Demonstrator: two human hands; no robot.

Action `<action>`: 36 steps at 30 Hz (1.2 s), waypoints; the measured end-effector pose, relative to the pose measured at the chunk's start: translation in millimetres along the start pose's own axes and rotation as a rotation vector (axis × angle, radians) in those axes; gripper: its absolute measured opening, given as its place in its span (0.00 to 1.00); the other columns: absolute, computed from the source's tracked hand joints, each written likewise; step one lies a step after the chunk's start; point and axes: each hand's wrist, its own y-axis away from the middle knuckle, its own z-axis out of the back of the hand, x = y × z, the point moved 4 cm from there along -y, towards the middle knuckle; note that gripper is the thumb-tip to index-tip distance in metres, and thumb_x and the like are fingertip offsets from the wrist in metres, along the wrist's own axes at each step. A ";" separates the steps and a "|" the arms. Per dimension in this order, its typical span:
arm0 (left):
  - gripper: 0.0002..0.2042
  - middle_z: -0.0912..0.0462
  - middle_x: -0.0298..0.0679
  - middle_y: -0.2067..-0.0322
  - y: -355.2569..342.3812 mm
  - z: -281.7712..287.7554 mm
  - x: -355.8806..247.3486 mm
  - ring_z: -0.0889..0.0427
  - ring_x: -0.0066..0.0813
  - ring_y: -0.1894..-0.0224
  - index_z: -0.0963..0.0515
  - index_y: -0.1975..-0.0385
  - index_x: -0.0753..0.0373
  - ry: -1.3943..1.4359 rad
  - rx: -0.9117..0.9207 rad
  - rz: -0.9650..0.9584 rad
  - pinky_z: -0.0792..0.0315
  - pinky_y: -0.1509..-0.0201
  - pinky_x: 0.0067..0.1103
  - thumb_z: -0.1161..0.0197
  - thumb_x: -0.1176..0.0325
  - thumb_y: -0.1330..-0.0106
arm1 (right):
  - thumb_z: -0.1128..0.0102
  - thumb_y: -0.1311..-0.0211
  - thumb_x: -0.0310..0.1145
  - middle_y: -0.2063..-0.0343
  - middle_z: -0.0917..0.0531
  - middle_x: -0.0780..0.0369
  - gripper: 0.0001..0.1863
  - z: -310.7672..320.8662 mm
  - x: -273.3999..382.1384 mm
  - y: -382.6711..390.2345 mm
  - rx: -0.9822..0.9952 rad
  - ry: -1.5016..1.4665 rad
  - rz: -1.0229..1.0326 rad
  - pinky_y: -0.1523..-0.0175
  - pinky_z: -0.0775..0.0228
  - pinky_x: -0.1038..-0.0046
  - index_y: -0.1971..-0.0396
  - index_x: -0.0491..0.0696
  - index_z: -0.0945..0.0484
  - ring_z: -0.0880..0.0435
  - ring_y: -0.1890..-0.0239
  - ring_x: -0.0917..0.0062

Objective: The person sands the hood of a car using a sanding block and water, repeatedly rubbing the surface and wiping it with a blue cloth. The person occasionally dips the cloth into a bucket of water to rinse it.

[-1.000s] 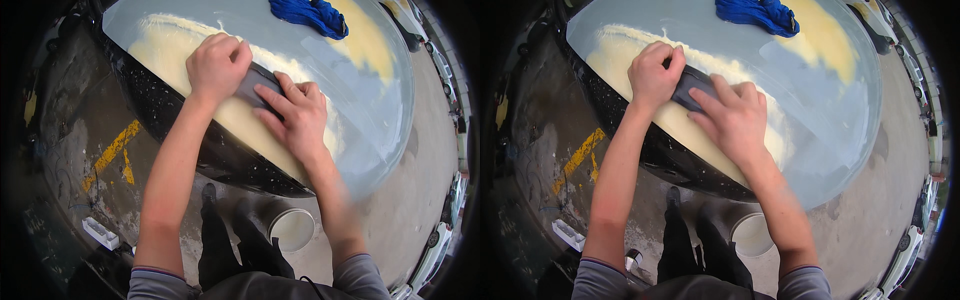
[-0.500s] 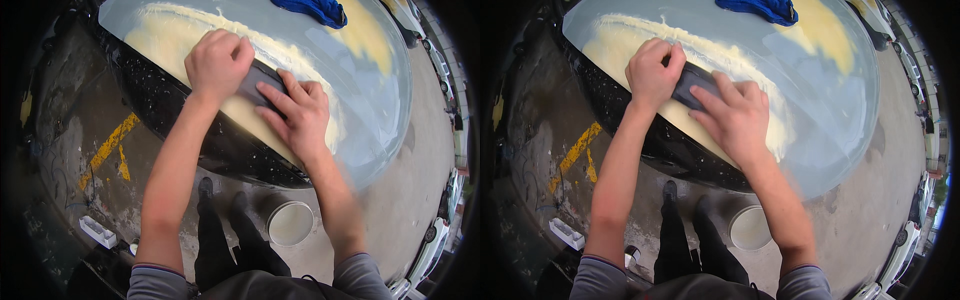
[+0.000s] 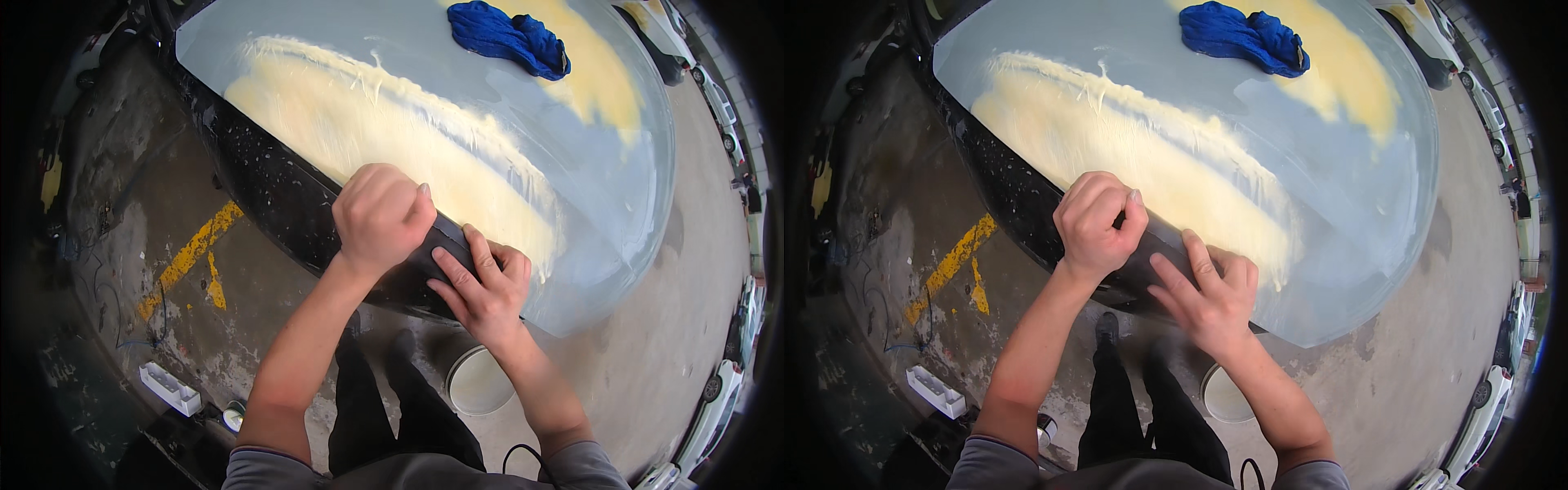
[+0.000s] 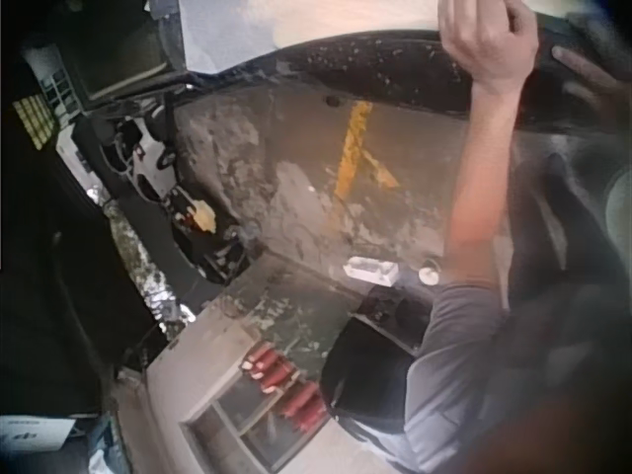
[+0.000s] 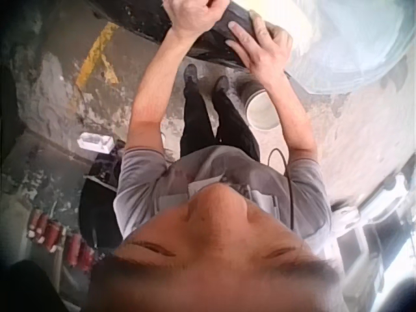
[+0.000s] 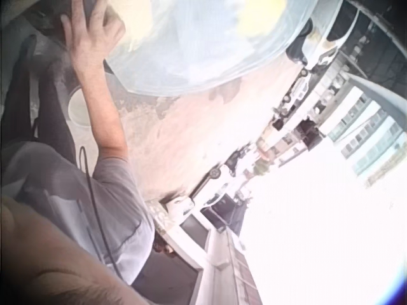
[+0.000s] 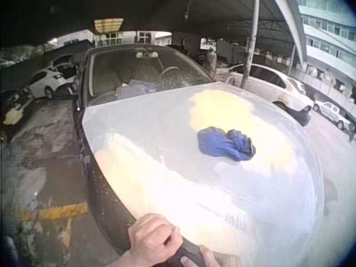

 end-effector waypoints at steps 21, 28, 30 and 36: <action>0.52 0.33 0.63 0.18 -234.5 -135.7 13.0 0.23 0.68 0.22 0.38 0.11 0.54 -0.272 0.604 0.509 0.27 0.18 0.49 0.37 0.23 0.26 | 0.12 0.47 0.52 0.33 0.12 0.57 0.34 180.5 7.5 224.7 0.142 -0.081 -0.391 0.43 0.28 0.58 0.39 0.60 0.07 0.16 0.49 0.61; 0.43 0.28 0.50 0.19 -220.1 -273.7 -50.3 0.39 0.60 0.14 0.22 0.21 0.53 -0.490 0.663 0.500 0.46 0.15 0.68 0.31 0.29 0.28 | 0.19 0.27 0.52 0.55 0.02 0.52 0.27 300.3 114.2 682.3 0.312 0.243 -1.721 0.47 0.13 0.56 0.37 0.50 0.07 0.03 0.55 0.63; 0.32 0.21 0.42 0.22 -156.0 -273.6 -78.8 0.34 0.50 0.15 0.15 0.30 0.49 -0.394 0.600 0.168 0.41 0.15 0.62 0.26 0.39 0.29 | 0.28 0.23 0.62 0.54 0.05 0.43 0.34 322.1 162.1 718.1 0.275 0.283 -2.019 0.46 0.15 0.50 0.38 0.46 0.06 0.03 0.52 0.50; 0.25 0.12 0.36 0.38 -5.1 -214.3 -234.1 0.21 0.43 0.25 0.15 0.51 0.53 0.204 0.746 -0.521 0.32 0.23 0.54 0.13 0.61 0.51 | 0.21 0.32 0.45 0.52 0.03 0.47 0.26 301.6 165.7 752.8 0.058 0.343 -2.249 0.39 0.14 0.54 0.44 0.39 0.06 0.04 0.49 0.51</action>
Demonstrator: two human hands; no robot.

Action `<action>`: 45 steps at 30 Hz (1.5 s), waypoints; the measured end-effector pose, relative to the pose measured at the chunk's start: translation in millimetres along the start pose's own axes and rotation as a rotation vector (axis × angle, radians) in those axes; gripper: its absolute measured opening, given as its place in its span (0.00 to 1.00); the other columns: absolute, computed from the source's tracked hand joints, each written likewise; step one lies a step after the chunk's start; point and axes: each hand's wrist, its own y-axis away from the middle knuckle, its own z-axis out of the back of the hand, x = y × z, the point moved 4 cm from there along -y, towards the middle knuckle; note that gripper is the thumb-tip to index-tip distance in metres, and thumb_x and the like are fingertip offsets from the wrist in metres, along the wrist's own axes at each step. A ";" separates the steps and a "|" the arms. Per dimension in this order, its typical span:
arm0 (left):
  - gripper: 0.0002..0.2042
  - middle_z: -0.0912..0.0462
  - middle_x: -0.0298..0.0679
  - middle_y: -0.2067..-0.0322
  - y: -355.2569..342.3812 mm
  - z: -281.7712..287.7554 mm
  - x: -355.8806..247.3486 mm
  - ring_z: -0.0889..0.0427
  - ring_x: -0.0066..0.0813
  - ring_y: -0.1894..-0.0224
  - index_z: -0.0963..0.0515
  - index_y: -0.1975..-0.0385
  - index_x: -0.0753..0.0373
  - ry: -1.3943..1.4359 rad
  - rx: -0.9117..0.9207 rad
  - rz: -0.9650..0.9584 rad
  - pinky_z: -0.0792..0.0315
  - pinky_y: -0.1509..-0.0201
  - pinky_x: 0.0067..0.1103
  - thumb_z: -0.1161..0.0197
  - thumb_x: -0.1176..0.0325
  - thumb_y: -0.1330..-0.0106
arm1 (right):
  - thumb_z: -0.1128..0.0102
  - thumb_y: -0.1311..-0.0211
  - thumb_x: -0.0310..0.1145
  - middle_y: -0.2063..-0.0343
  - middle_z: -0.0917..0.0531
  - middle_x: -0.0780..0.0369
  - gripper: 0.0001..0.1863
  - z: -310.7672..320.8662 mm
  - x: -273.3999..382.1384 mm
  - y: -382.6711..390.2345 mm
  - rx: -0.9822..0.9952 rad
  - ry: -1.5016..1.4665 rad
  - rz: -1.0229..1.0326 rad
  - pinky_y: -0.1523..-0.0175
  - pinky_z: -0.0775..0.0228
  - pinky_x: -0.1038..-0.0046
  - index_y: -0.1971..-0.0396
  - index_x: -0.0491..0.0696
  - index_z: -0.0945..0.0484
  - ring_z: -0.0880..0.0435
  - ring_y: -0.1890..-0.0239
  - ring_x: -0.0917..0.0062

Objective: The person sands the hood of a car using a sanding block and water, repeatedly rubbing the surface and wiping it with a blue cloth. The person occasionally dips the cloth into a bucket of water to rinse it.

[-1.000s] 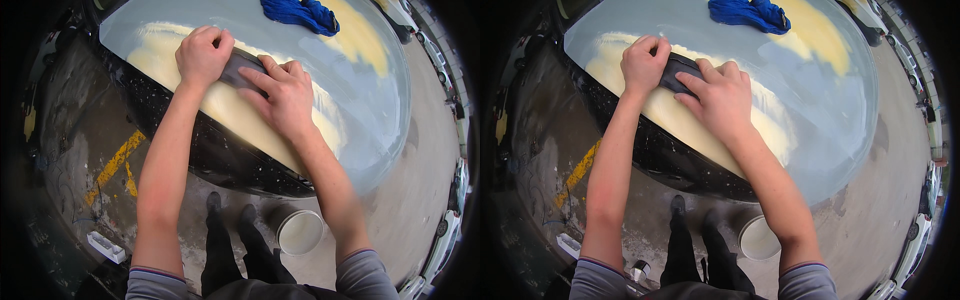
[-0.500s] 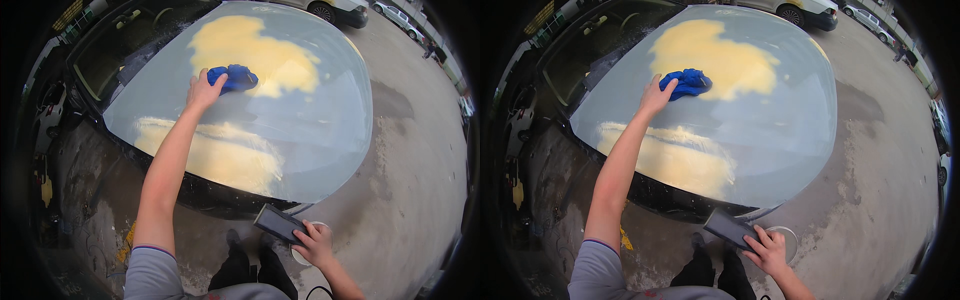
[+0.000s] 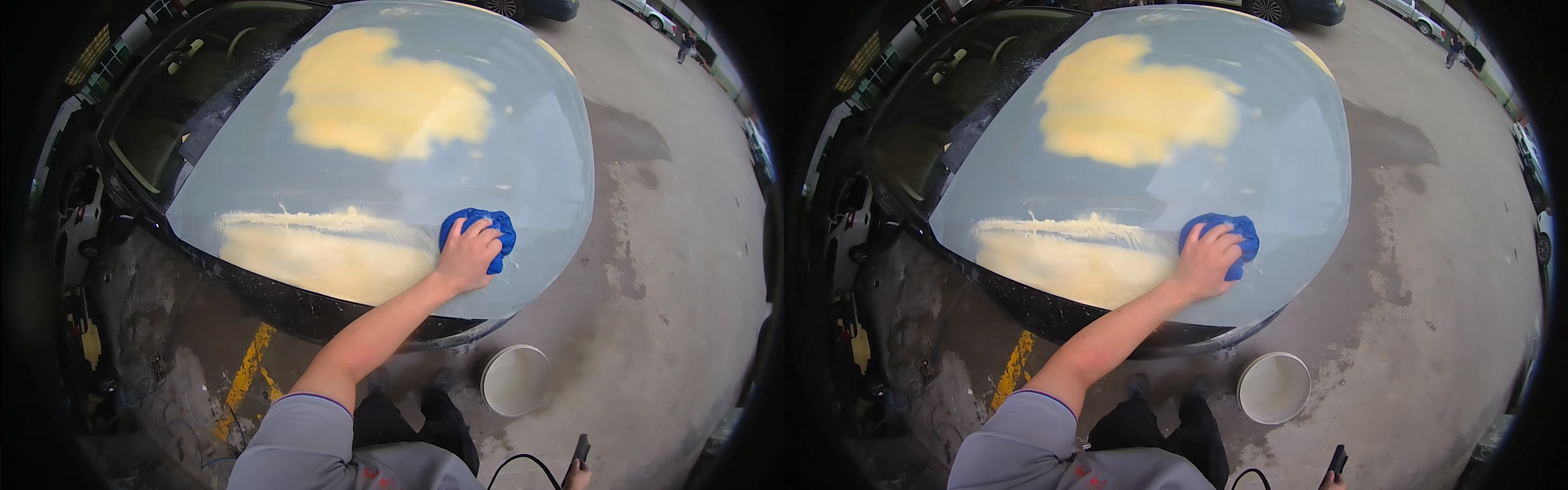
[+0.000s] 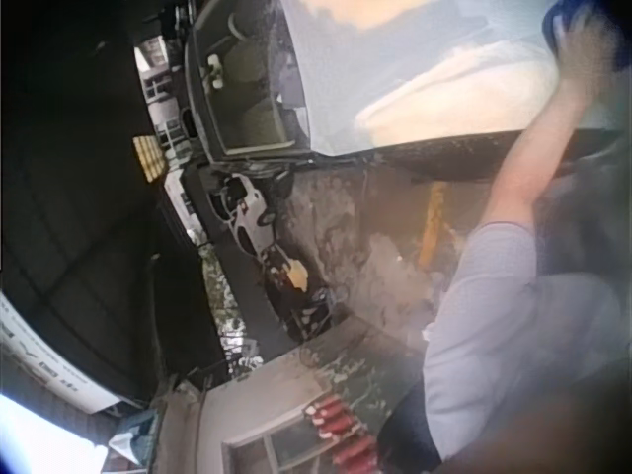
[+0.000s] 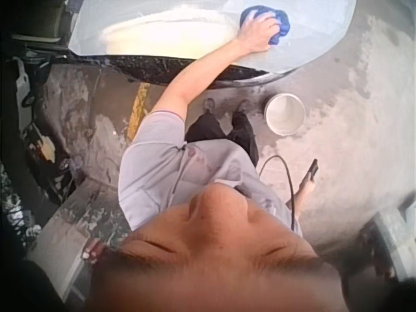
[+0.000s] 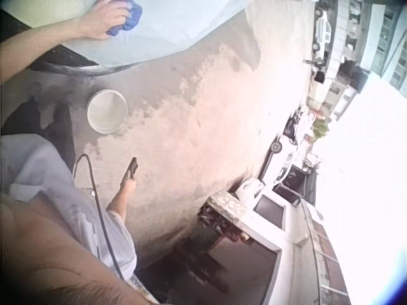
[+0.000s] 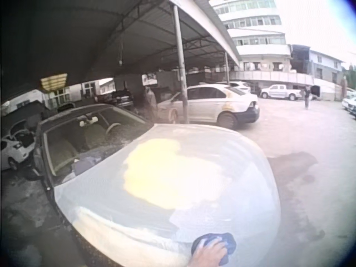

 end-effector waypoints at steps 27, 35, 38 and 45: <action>0.41 0.23 0.45 0.21 464.6 415.0 510.3 0.30 0.56 0.16 0.25 0.23 0.56 -0.409 -0.442 0.672 0.41 0.11 0.52 0.22 0.74 0.42 | 0.25 0.25 0.42 0.48 0.03 0.49 0.29 0.2 115.9 352.1 -0.052 -0.210 0.117 0.38 0.15 0.64 0.36 0.33 0.11 0.03 0.49 0.66; 0.20 0.08 0.44 0.38 373.8 295.1 331.5 0.14 0.56 0.30 0.11 0.51 0.62 -0.086 -0.538 0.435 0.23 0.24 0.46 0.25 0.81 0.47 | 0.21 0.27 0.43 0.47 0.03 0.52 0.30 -28.8 123.3 364.7 0.066 -0.404 0.070 0.37 0.16 0.66 0.34 0.37 0.10 0.05 0.46 0.71; 0.19 0.07 0.43 0.41 314.3 244.4 252.3 0.13 0.53 0.33 0.11 0.53 0.61 -0.038 -0.454 0.318 0.22 0.29 0.45 0.24 0.79 0.48 | 0.20 0.27 0.43 0.48 0.02 0.53 0.30 -42.7 150.1 384.8 0.116 -0.442 0.053 0.36 0.16 0.68 0.34 0.37 0.10 0.05 0.46 0.73; 0.17 0.07 0.37 0.44 183.6 106.4 88.9 0.12 0.46 0.35 0.11 0.56 0.58 0.136 -0.319 0.144 0.22 0.33 0.42 0.25 0.77 0.48 | 0.21 0.27 0.41 0.49 0.03 0.55 0.29 -39.9 135.1 400.9 0.152 -0.485 -0.012 0.37 0.17 0.69 0.35 0.37 0.10 0.07 0.48 0.76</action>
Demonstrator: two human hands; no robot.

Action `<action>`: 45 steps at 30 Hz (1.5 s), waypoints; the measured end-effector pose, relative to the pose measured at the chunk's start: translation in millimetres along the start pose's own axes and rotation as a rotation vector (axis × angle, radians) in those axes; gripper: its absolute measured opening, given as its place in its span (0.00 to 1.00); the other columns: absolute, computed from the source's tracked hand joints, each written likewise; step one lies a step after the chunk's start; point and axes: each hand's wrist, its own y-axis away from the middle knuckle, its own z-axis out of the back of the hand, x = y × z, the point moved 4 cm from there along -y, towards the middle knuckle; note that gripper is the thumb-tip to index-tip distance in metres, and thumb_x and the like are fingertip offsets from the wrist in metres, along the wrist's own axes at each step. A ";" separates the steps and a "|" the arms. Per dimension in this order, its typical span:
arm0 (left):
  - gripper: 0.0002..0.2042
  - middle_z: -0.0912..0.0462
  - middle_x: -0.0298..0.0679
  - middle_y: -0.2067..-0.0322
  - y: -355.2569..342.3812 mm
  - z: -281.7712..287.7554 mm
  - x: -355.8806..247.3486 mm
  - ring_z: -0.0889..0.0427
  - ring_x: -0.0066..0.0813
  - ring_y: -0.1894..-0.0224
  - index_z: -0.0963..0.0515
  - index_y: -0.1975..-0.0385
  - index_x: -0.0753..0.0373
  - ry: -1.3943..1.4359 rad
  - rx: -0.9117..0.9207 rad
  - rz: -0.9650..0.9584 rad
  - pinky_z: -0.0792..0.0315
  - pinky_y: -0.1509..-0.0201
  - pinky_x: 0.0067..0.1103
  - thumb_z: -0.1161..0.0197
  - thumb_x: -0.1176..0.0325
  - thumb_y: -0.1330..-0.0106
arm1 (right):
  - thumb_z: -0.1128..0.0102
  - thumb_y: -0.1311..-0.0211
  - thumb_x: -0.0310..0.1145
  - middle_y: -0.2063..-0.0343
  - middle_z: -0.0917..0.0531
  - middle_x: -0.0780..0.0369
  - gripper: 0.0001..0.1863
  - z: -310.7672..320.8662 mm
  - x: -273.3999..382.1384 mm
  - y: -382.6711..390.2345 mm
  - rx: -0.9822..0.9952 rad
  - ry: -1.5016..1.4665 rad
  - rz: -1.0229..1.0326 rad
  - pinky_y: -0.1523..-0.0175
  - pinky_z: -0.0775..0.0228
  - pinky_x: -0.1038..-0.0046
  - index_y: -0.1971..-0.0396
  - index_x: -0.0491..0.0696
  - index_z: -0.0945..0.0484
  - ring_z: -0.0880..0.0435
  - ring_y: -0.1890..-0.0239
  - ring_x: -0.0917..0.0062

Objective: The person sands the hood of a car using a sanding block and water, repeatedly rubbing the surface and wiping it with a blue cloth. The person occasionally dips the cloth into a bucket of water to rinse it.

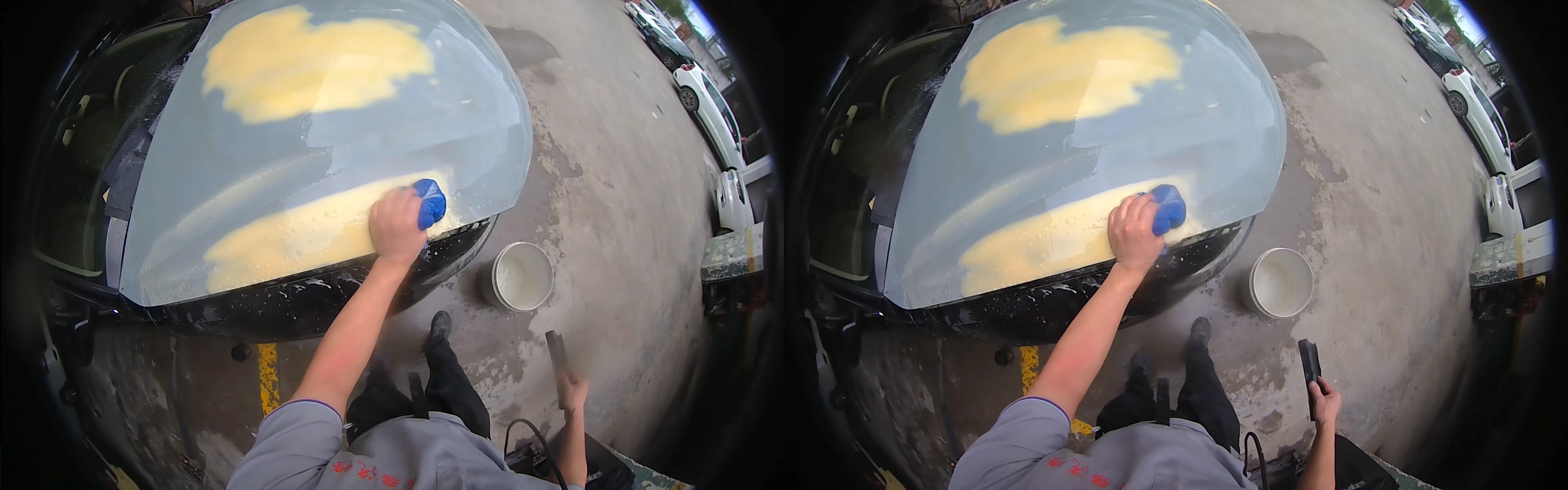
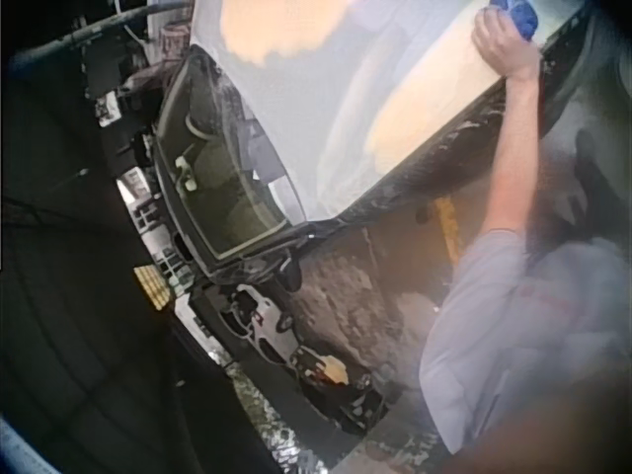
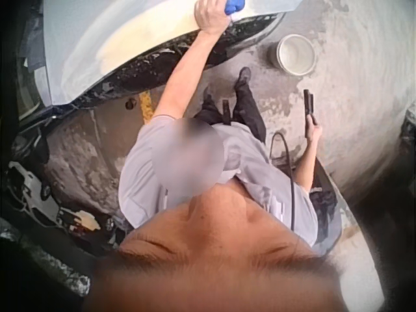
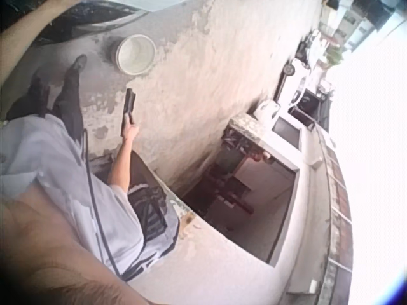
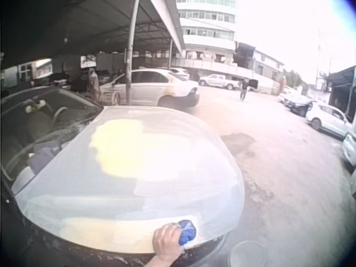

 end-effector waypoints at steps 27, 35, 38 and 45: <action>0.47 0.46 0.49 0.08 6.1 10.8 20.8 0.50 0.52 0.06 0.41 0.09 0.62 -0.480 0.497 0.291 0.56 0.05 0.50 0.35 0.39 0.20 | 0.42 0.10 0.60 0.38 0.11 0.57 0.35 -255.9 414.2 -205.0 0.940 -1.184 0.208 0.36 0.13 0.61 0.28 0.42 0.22 0.09 0.41 0.68; 0.47 0.47 0.49 0.08 -35.6 -0.2 48.5 0.50 0.51 0.06 0.43 0.09 0.65 -0.490 0.442 0.267 0.55 0.04 0.46 0.37 0.40 0.17 | 0.47 0.08 0.60 0.39 0.10 0.54 0.36 -300.3 446.2 -170.7 0.865 -1.286 0.415 0.36 0.13 0.60 0.25 0.41 0.24 0.07 0.42 0.63; 0.47 0.47 0.50 0.08 0.5 1.3 28.9 0.50 0.52 0.06 0.43 0.10 0.67 -0.468 0.425 0.224 0.54 0.05 0.46 0.36 0.41 0.18 | 0.48 0.07 0.60 0.38 0.11 0.52 0.36 -296.5 447.8 -178.4 0.842 -1.294 0.415 0.35 0.13 0.58 0.24 0.40 0.25 0.07 0.42 0.61; 0.47 0.43 0.52 0.10 39.8 23.0 2.4 0.47 0.52 0.07 0.38 0.12 0.68 -0.394 0.459 0.195 0.51 0.05 0.46 0.27 0.48 0.22 | 0.52 0.09 0.64 0.41 0.09 0.51 0.39 -303.9 447.0 -178.0 0.679 -1.318 0.440 0.39 0.13 0.57 0.23 0.44 0.25 0.07 0.44 0.60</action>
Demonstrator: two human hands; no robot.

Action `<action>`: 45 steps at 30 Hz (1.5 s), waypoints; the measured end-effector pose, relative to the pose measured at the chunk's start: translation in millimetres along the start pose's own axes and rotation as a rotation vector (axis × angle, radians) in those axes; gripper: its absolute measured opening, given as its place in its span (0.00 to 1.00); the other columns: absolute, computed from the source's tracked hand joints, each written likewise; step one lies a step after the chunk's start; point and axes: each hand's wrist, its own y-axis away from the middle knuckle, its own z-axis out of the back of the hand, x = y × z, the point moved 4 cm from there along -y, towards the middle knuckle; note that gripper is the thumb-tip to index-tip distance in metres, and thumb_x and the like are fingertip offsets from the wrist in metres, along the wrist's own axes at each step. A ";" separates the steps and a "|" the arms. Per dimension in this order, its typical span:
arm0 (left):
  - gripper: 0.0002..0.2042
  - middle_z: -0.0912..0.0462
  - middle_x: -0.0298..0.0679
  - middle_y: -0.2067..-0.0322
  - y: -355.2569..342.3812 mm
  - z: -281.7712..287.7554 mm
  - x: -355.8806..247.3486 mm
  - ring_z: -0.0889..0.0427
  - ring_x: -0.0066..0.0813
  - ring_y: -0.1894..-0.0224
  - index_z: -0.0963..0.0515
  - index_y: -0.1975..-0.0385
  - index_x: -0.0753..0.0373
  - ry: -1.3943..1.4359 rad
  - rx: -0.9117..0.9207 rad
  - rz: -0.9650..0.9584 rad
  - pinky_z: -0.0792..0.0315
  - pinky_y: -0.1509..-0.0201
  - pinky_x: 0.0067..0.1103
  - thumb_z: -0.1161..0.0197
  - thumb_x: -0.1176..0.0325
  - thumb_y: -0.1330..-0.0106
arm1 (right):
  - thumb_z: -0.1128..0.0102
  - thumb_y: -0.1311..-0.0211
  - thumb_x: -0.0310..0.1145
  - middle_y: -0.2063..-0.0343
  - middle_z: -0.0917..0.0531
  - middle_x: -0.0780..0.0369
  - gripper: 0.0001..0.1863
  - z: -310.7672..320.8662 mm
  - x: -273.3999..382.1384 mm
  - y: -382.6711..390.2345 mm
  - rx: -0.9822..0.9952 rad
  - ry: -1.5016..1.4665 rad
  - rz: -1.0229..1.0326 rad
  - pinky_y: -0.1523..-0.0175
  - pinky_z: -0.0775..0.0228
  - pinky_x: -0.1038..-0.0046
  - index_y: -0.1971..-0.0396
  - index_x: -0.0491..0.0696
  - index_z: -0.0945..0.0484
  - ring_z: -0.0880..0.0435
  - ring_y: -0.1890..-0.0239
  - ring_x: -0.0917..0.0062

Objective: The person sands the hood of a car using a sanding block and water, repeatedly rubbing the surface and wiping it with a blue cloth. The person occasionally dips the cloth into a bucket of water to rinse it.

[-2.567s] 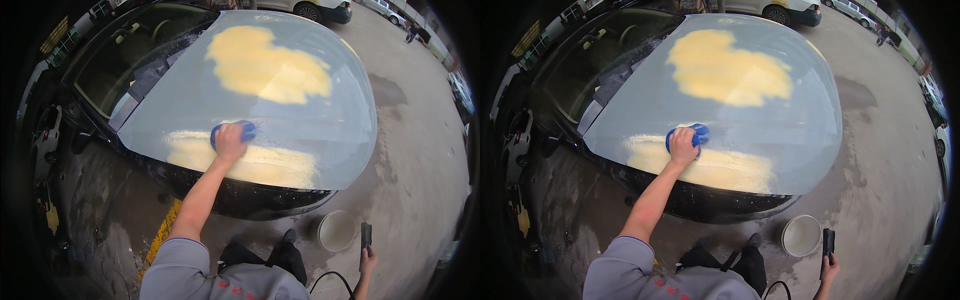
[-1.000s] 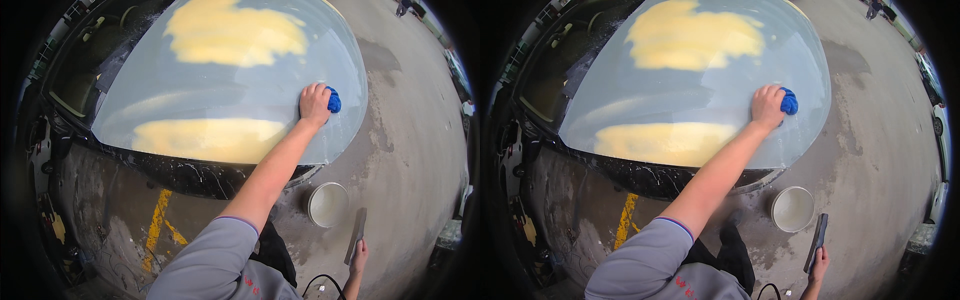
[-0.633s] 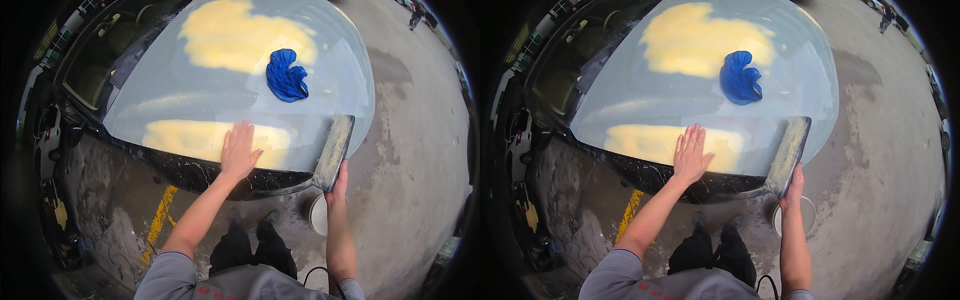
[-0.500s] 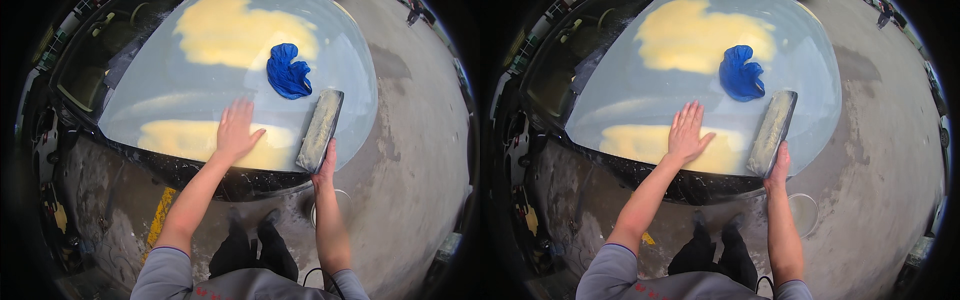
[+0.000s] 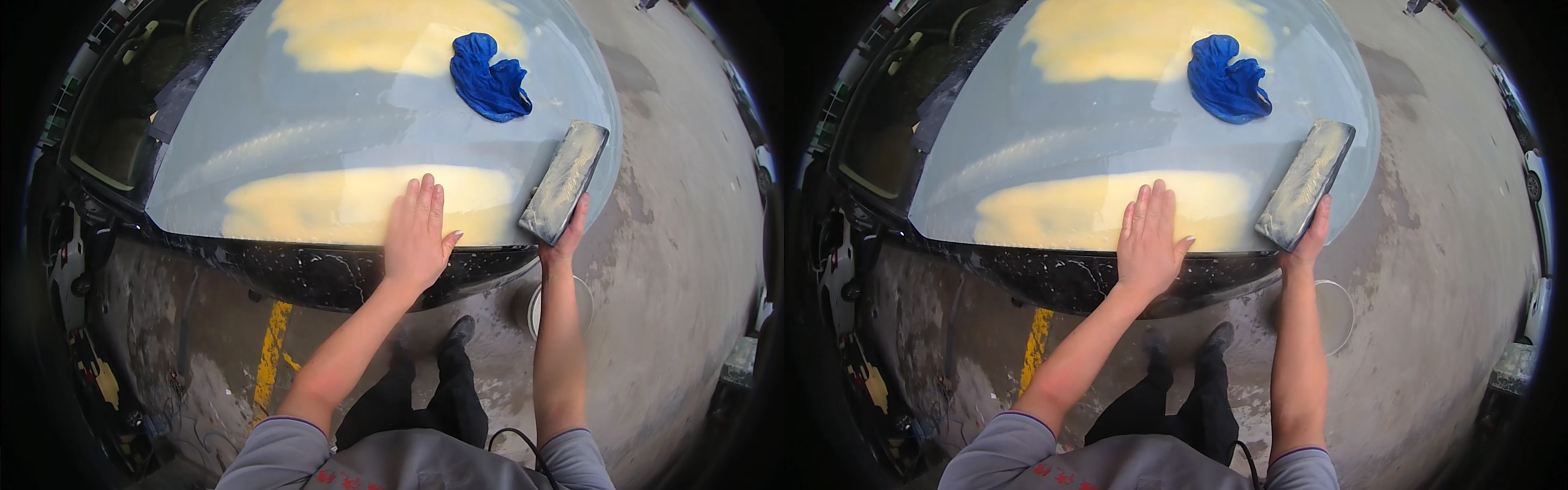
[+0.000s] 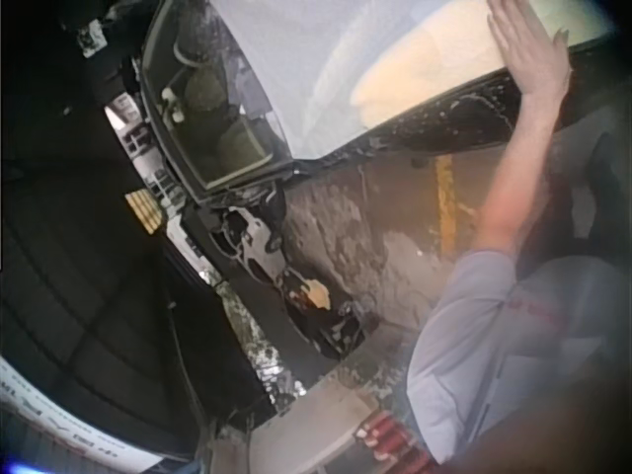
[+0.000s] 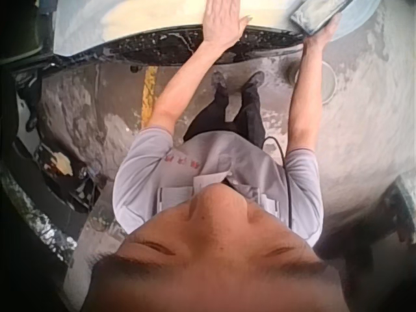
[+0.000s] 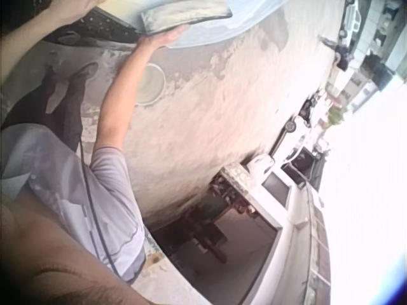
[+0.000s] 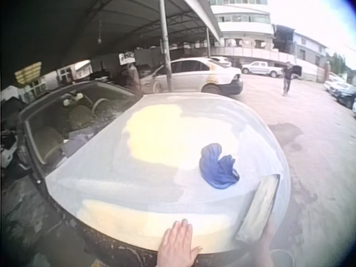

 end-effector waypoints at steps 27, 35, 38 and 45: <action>0.40 0.40 0.44 0.10 47.1 90.0 259.0 0.42 0.50 0.09 0.37 0.11 0.60 -0.030 -0.086 0.060 0.49 0.06 0.47 0.38 0.45 0.16 | 0.52 0.11 0.66 0.37 0.12 0.54 0.40 29.9 20.1 -14.3 0.006 0.126 0.086 0.38 0.13 0.55 0.19 0.48 0.29 0.08 0.42 0.59; 0.37 0.44 0.47 0.09 106.0 123.6 438.0 0.48 0.53 0.07 0.42 0.09 0.61 -0.171 -0.268 0.363 0.53 0.06 0.47 0.48 0.48 0.09 | 0.53 0.10 0.64 0.37 0.11 0.53 0.39 30.5 20.4 -14.4 0.031 0.121 0.082 0.39 0.12 0.55 0.19 0.48 0.28 0.08 0.42 0.58; 0.37 0.44 0.48 0.09 109.5 117.5 429.1 0.49 0.53 0.07 0.43 0.09 0.63 -0.223 -0.280 0.304 0.54 0.05 0.47 0.49 0.48 0.09 | 0.53 0.10 0.64 0.37 0.11 0.53 0.39 15.3 17.8 -4.8 0.063 0.108 0.080 0.40 0.12 0.54 0.20 0.47 0.28 0.08 0.42 0.59; 0.40 0.45 0.50 0.09 49.8 78.3 263.5 0.48 0.57 0.07 0.44 0.09 0.65 -0.106 -0.132 0.074 0.52 0.06 0.50 0.49 0.44 0.11 | 0.55 0.10 0.66 0.38 0.11 0.51 0.40 7.6 16.4 -6.2 0.091 0.055 0.084 0.44 0.09 0.52 0.21 0.45 0.28 0.06 0.46 0.56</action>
